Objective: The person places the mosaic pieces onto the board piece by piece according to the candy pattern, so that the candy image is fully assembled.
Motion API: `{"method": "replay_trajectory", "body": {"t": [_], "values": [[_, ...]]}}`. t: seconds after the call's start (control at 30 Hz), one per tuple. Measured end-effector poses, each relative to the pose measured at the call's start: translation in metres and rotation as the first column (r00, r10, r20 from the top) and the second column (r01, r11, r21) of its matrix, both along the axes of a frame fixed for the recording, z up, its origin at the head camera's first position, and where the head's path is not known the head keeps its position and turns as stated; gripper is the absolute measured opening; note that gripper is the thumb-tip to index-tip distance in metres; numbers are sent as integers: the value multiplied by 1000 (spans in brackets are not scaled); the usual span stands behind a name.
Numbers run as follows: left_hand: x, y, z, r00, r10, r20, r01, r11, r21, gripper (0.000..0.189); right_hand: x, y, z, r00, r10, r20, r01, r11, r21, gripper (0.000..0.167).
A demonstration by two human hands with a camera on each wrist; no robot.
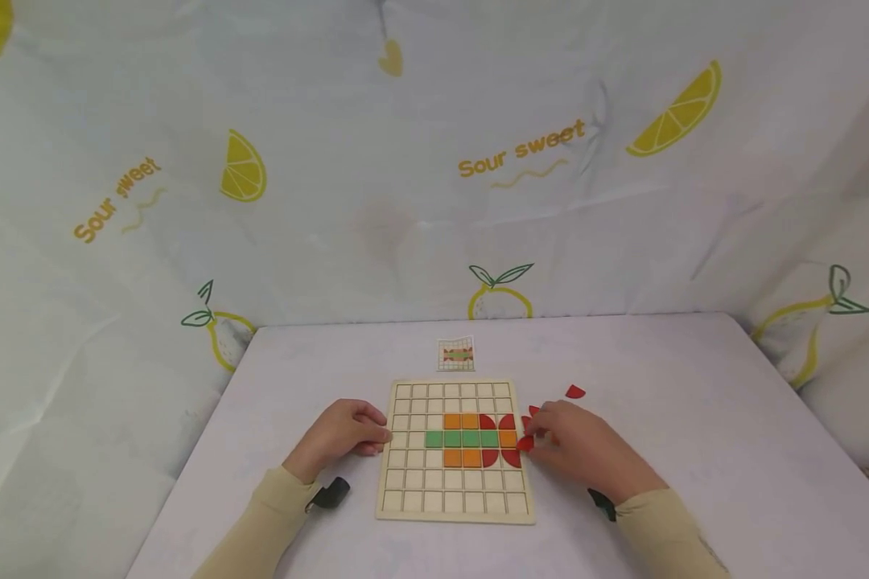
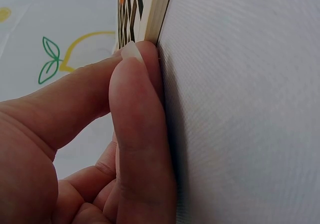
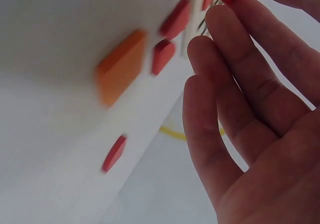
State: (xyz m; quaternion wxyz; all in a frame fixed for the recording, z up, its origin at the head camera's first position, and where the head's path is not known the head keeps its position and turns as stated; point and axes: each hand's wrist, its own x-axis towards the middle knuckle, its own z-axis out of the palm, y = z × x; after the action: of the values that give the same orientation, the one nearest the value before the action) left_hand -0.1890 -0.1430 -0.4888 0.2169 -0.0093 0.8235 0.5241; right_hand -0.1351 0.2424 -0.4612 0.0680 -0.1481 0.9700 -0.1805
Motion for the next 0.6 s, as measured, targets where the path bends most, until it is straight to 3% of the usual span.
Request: {"method": "replay_trajectory", "body": {"t": [0.33,0.6], "values": [[-3,0,-1,1000,5,8,-5,1000,4,29,-42,-44,1,998,66,-1,-65,993,-102,13],[-2,-1,-1,1000,14,24,-15,1000,11,27,-58,-81,2,995,100,20,-96,981,-167,11]]}}
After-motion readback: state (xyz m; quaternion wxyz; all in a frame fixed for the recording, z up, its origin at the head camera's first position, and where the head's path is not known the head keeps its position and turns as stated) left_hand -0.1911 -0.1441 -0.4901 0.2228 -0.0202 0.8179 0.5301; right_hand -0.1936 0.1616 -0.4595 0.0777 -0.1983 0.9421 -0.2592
